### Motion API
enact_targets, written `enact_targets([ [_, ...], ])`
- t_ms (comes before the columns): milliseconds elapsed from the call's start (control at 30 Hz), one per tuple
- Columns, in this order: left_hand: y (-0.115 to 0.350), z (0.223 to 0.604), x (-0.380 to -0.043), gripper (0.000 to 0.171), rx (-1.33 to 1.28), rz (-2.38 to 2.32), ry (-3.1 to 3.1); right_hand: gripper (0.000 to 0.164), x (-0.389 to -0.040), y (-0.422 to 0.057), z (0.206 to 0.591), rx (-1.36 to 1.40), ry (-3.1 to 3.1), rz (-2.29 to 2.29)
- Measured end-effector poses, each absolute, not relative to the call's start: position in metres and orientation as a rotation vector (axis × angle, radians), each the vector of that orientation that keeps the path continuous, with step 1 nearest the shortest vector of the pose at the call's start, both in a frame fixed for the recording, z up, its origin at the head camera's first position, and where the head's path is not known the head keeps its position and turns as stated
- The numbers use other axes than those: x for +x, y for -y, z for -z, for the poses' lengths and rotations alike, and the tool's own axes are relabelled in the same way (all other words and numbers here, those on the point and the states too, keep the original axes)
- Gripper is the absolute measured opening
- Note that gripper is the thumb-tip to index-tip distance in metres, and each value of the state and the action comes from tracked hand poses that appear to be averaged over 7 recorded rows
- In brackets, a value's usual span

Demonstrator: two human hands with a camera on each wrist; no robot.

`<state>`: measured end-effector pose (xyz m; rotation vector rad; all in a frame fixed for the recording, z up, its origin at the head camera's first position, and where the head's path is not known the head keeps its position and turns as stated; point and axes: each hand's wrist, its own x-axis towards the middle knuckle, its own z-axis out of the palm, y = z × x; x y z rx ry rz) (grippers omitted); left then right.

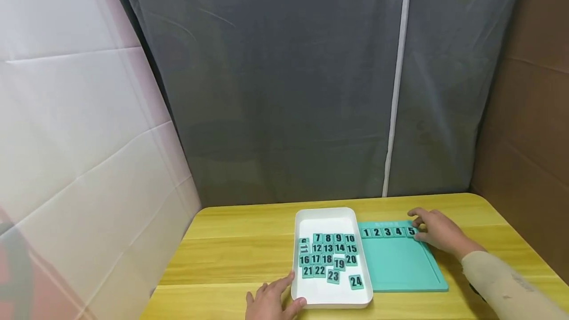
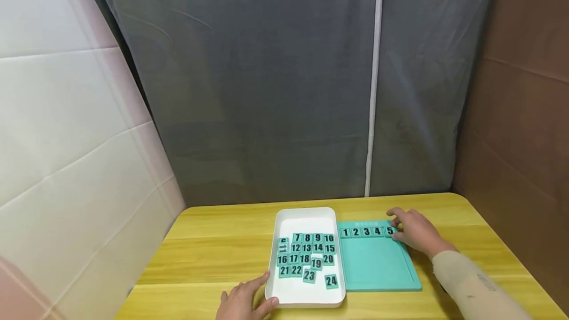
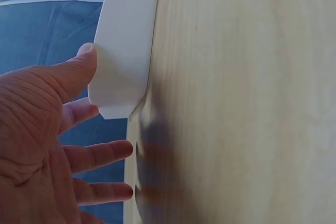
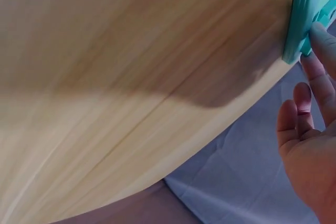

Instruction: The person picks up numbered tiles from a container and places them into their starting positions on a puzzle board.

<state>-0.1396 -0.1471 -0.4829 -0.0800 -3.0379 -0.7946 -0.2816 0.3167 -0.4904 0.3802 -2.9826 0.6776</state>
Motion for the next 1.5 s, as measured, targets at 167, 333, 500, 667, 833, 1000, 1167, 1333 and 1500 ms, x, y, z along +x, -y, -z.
enact_targets([
  [167,0.146,0.483,-0.14,0.066,-0.093,0.803,3.044,0.06,-0.277,-0.312,0.49,0.375,2.992,-0.665],
  [333,0.146,0.483,-0.14,0.065,-0.081,0.784,3.014,0.06,-0.275,-0.308,0.491,0.338,2.996,-0.658],
  [500,0.146,0.483,-0.138,0.065,-0.084,0.769,2.994,0.061,-0.275,-0.304,0.493,0.317,2.983,-0.619],
  [667,0.146,0.484,-0.138,0.065,-0.077,0.77,2.996,0.063,-0.273,-0.302,0.495,0.286,2.984,-0.614],
  [833,0.145,0.482,-0.138,0.064,-0.055,0.783,3.005,0.064,-0.273,-0.304,0.499,0.233,2.987,-0.707],
  [1000,0.145,0.483,-0.136,0.064,-0.06,0.773,3.003,0.063,-0.275,-0.307,0.502,0.219,2.96,-0.759],
  [1167,0.144,0.483,-0.136,0.065,-0.067,0.785,2.989,0.063,-0.278,-0.307,0.502,0.209,2.957,-0.741],
  [1333,0.144,0.482,-0.135,0.065,-0.081,0.779,2.984,0.062,-0.278,-0.306,0.501,0.204,2.962,-0.74],
  [1500,0.145,0.483,-0.134,0.065,-0.089,0.777,2.986,0.061,-0.278,-0.306,0.502,0.209,2.959,-0.732],
])
